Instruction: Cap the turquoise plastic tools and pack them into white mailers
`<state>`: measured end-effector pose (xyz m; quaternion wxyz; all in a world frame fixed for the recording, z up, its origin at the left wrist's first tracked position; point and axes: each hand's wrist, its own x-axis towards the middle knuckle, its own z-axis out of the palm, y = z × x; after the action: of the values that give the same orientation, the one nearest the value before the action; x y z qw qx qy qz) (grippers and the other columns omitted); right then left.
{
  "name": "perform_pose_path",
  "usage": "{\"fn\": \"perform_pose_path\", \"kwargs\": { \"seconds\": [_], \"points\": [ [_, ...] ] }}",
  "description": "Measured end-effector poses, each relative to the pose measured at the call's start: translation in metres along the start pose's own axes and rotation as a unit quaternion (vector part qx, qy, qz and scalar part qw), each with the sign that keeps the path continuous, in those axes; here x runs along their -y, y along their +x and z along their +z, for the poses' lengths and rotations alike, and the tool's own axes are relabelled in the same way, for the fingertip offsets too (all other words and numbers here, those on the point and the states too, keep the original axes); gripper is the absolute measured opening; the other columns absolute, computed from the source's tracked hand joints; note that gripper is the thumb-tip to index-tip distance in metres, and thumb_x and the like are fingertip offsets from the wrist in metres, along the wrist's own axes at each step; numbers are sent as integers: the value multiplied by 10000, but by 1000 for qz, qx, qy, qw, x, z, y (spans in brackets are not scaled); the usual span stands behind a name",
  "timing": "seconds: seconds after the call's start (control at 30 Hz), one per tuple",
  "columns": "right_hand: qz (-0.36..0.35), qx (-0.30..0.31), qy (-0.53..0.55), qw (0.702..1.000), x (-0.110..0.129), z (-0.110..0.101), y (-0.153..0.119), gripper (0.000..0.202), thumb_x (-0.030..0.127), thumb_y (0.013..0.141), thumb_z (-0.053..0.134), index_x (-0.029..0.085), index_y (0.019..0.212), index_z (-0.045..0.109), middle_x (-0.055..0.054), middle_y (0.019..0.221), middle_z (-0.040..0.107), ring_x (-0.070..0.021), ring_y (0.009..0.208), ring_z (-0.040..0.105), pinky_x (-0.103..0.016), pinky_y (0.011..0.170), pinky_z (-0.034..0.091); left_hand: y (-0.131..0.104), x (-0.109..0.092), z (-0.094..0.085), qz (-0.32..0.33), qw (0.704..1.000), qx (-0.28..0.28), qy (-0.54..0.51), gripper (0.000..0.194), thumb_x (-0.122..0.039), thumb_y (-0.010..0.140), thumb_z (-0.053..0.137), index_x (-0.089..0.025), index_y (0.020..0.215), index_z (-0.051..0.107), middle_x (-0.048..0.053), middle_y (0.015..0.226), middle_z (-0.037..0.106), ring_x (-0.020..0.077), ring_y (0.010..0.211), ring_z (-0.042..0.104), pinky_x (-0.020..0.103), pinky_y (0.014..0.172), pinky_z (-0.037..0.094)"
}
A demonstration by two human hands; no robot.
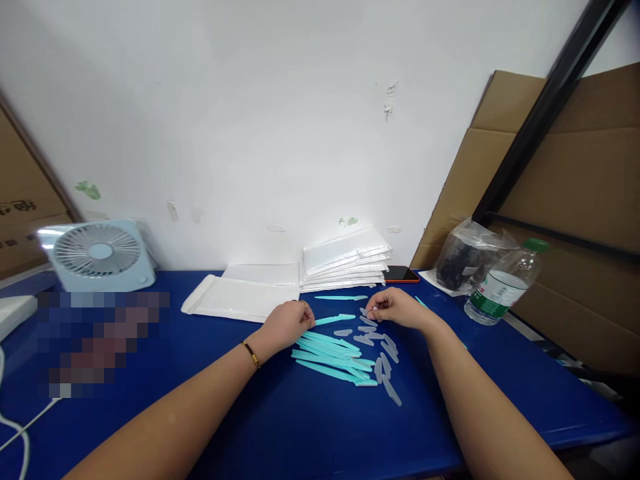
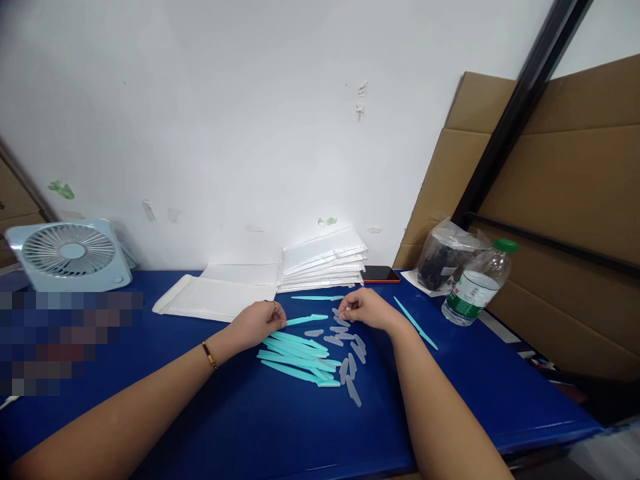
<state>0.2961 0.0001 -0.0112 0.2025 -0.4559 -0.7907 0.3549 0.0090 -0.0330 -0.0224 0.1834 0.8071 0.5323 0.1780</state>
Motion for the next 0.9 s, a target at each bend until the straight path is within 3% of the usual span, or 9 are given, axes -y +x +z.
{"fn": "perform_pose_path", "kwargs": {
  "seconds": [0.4, 0.7, 0.9],
  "points": [
    [-25, 32, 57, 998, 12, 9, 1, 282, 399, 726, 611, 138, 812, 674, -18, 668, 616, -114, 581, 511, -240, 573, 415, 1, 6, 2, -2, 999, 7, -41, 136, -278, 754, 515, -185, 756, 615, 18, 720, 631, 147, 648, 563, 227, 536, 384],
    [-32, 10, 23, 999, 10, 4, 0, 271, 390, 738, 600, 141, 812, 677, -28, 681, 617, -126, 605, 519, -241, 576, 421, 1, 7, 1, 2, 999, 5, -41, 126, -272, 751, 517, -187, 741, 610, 14, 715, 627, 149, 649, 559, 227, 538, 385],
    [-46, 8, -9, 999, 13, 18, 4, 232, 357, 741, 601, 158, 821, 689, -6, 635, 590, -109, 568, 489, -221, 531, 395, 2, 2, 3, 12, 999, 7, -39, 120, -277, 759, 527, -191, 757, 610, 2, 713, 619, 141, 644, 553, 227, 539, 380]
  ]
}}
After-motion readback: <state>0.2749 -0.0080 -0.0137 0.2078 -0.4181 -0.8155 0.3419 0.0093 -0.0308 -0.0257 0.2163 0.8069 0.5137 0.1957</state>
